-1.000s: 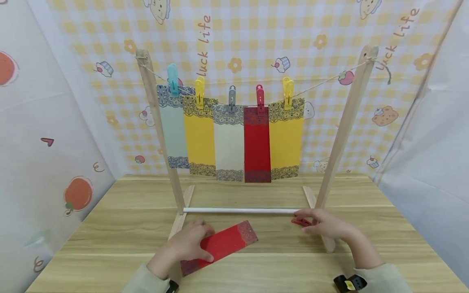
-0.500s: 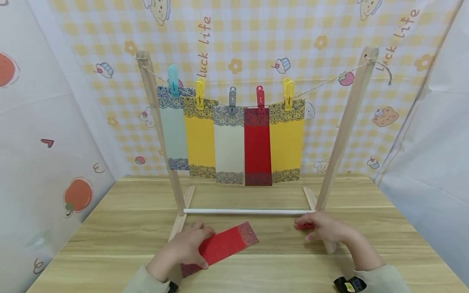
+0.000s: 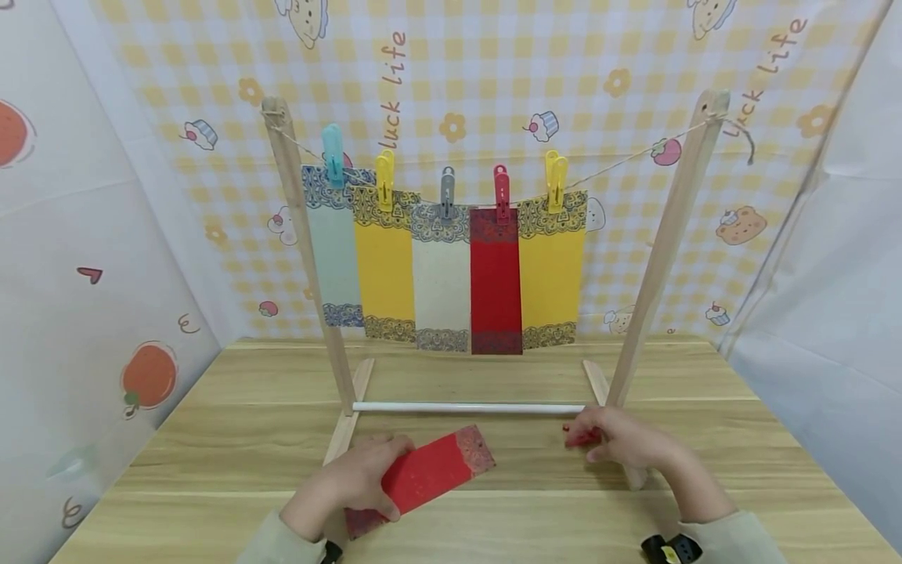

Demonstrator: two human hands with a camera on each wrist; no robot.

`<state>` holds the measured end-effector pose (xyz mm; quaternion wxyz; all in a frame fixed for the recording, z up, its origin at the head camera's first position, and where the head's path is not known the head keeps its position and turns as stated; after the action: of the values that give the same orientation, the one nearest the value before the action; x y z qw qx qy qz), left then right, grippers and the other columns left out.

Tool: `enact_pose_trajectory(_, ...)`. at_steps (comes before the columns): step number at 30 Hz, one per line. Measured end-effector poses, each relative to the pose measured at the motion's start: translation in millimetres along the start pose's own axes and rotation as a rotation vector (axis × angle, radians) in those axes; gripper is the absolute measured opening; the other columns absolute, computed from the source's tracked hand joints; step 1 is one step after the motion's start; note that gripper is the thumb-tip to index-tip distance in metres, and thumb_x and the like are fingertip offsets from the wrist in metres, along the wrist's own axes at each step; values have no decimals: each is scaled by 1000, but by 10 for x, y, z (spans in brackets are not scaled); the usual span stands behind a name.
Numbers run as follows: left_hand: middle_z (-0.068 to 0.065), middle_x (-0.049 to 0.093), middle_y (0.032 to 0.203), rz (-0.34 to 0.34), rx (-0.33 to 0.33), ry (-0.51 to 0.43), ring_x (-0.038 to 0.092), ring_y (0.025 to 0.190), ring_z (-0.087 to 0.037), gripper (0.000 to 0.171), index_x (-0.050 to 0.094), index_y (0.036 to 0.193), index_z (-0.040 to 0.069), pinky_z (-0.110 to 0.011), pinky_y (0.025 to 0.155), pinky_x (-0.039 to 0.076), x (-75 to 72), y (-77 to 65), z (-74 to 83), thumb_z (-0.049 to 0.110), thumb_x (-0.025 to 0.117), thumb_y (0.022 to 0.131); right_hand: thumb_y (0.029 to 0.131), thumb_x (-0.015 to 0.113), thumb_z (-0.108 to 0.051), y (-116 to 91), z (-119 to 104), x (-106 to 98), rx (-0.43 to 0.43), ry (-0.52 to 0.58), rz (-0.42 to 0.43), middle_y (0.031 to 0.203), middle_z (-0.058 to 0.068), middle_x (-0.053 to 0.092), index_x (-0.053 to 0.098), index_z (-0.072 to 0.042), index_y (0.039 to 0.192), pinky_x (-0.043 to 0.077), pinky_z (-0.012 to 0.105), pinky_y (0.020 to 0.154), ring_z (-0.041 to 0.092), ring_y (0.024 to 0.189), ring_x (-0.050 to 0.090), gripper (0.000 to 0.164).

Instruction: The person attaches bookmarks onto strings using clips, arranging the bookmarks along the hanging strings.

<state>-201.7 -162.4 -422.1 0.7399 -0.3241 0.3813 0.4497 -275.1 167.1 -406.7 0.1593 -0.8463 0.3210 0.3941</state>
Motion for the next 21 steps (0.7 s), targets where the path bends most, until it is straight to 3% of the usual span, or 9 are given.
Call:
enact_pose_trajectory(6, 5, 63, 97, -46, -3, -59, 56, 88, -12, 51, 61, 109, 13, -34, 73, 47, 23, 60, 1, 7, 88, 67, 80, 77, -9, -2, -1, 15, 30, -40, 31, 107, 5, 58, 70, -12, 105, 47, 26, 77, 13, 92, 53, 26)
enact_pose_trajectory(10, 4, 62, 90, -64, -12, -90, 56, 83, -11, 39, 63, 102, 14, -34, 74, 48, 17, 89, 14, 7, 86, 71, 81, 75, -5, 1, 21, 43, 43, -14, 13, 100, 4, 57, 69, -11, 103, 45, 23, 72, 11, 86, 51, 23)
enact_pose_trajectory(21, 4, 53, 74, -24, 52, -107, 49, 69, -9, 25, 63, 90, 13, -25, 64, 41, -22, 94, 61, 11, 84, 76, 79, 77, -2, 8, 58, 76, 70, -12, -10, 88, 0, 58, 65, -9, 91, 43, 21, 67, 6, 79, 49, 19)
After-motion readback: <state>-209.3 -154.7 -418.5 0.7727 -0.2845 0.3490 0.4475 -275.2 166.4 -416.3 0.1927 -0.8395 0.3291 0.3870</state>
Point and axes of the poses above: each hand's wrist, its own y-axis towards the middle knuckle, its own x-axis out of the palm, z = x × y, the point moved 6 cm from there along y, towards the middle knuckle
